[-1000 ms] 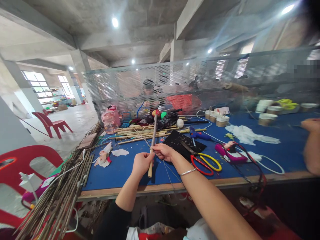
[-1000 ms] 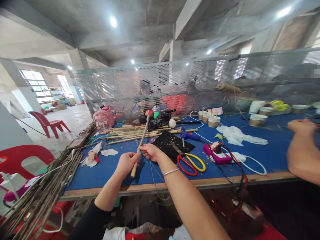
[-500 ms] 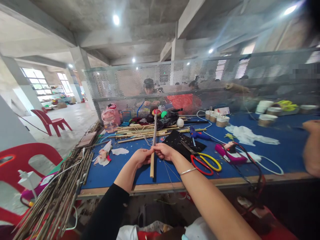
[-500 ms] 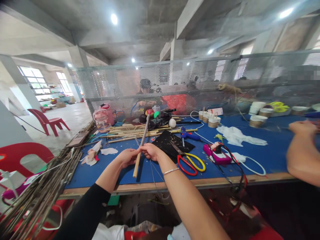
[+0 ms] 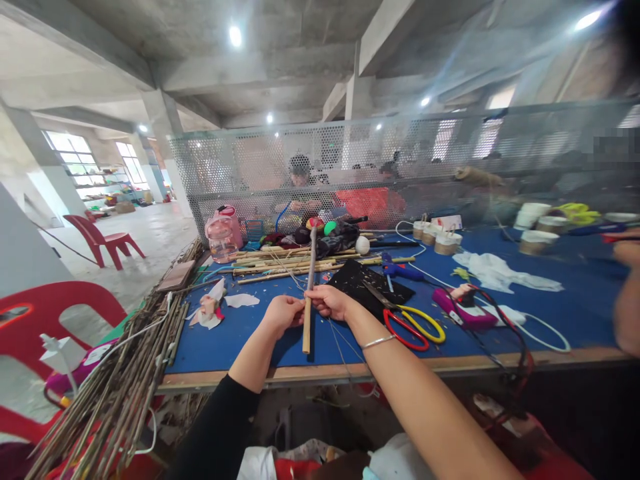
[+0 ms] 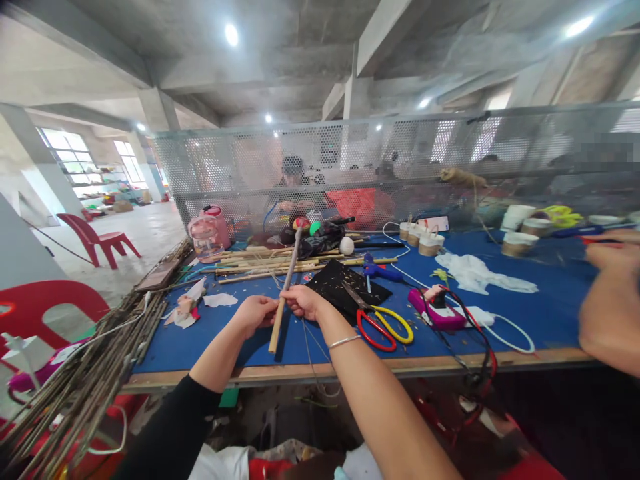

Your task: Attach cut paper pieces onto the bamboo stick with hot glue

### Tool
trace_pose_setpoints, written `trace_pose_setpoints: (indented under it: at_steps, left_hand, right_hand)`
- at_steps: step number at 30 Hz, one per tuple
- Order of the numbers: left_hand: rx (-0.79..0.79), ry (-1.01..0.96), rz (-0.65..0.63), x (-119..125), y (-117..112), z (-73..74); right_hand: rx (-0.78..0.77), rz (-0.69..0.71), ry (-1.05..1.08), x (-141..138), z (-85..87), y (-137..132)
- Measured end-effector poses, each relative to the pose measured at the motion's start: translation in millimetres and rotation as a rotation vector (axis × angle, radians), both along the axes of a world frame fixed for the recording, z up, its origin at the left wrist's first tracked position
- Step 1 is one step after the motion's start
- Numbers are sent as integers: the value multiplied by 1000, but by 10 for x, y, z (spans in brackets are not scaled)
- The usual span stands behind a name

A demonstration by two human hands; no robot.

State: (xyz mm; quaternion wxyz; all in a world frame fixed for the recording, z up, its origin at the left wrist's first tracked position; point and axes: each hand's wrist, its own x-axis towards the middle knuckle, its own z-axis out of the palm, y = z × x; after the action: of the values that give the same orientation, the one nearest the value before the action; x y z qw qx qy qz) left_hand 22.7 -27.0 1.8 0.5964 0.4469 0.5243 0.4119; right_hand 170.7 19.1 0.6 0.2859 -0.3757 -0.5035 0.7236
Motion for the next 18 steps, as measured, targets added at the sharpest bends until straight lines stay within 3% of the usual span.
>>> trace_pose_setpoints:
  at_steps: [8, 14, 18]
  left_hand:
    - [15, 129, -48, -28, 19, 39]
    - [59, 400, -94, -36, 111, 202]
    - [137, 565, -77, -21, 136, 235]
  right_hand:
    - [-2, 1, 0, 8, -10, 14]
    - [9, -6, 1, -3, -26, 14]
    - [14, -7, 7, -9, -31, 14]
